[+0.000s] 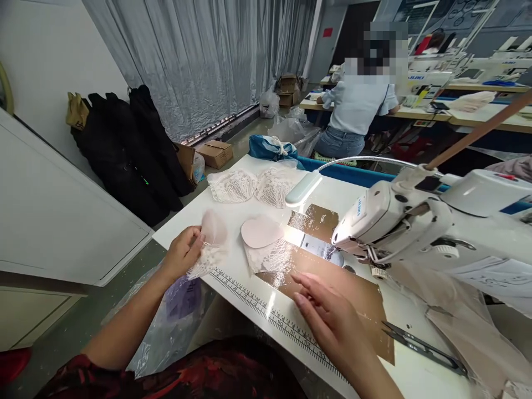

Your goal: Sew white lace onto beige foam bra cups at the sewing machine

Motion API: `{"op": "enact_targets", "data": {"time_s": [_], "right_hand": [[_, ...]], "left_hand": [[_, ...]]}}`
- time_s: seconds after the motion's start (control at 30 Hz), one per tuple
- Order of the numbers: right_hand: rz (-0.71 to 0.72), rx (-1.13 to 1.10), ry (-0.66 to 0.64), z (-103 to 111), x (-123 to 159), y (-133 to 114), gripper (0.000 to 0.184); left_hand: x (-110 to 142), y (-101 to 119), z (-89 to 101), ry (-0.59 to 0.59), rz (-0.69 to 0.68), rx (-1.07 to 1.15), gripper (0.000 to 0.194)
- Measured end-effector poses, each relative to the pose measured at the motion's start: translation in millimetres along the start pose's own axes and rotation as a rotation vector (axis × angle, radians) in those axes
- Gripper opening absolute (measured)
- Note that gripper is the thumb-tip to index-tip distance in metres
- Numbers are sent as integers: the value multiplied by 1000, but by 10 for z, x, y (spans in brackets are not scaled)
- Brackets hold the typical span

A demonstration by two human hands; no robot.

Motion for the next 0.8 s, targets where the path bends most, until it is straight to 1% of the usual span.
{"op": "enact_targets", "data": {"time_s": [0.03, 0.1, 0.17, 0.2, 0.23, 0.3, 0.4, 0.5, 0.57, 0.6, 0.67, 0.73, 0.8], "right_hand": [[-22, -104, -30, -75, -34, -65, 40], [-27, -332, -65, -217, -129, -217, 53], [20, -557, -103, -345, -254, -365, 66], [45, -636, -133, -404, -317, -416, 69], [54, -675, -133, -440, -372, -434, 67], [3, -683, -35, -449, -438, -354, 55], [-85, -691, 141, -420, -416, -160, 35], [-132, -853, 219, -448, -349, -48, 19], [-166, -959, 269, -456, -307, -11, 12], [-179, -996, 286, -448, -290, 2, 12], [-169, -1045, 311, -393, -256, 14, 19], [-105, -1040, 308, -292, -214, -10, 31], [-18, -950, 248, -190, -170, -90, 43]], "left_hand": [[40, 146, 20, 39, -63, -11, 17], [137, 538, 16, 88, -301, -66, 13], [255, 930, -55, 67, -581, -88, 9], [307, 1079, -93, 54, -684, -77, 8], [348, 1191, -127, 44, -757, -59, 7], [387, 1309, -174, 49, -811, -16, 8], [385, 1348, -228, 49, -799, 45, 12], [374, 1385, -265, 33, -790, 106, 19], [373, 1438, -265, 44, -804, 122, 24], [372, 1469, -260, 50, -817, 114, 26], [363, 1537, -252, 42, -854, 64, 28], [344, 1605, -249, 12, -896, -14, 30], [325, 1676, -257, -25, -943, -99, 30]]}}
Point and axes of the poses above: each hand's wrist, its own x-axis away from the middle knuckle, its own z-axis out of the back of the hand, y = z × x, the point moved 6 cm from there along -x, towards the middle knuckle, and after that the axes turned 11 degrees about -y, right-handed, at the moved point
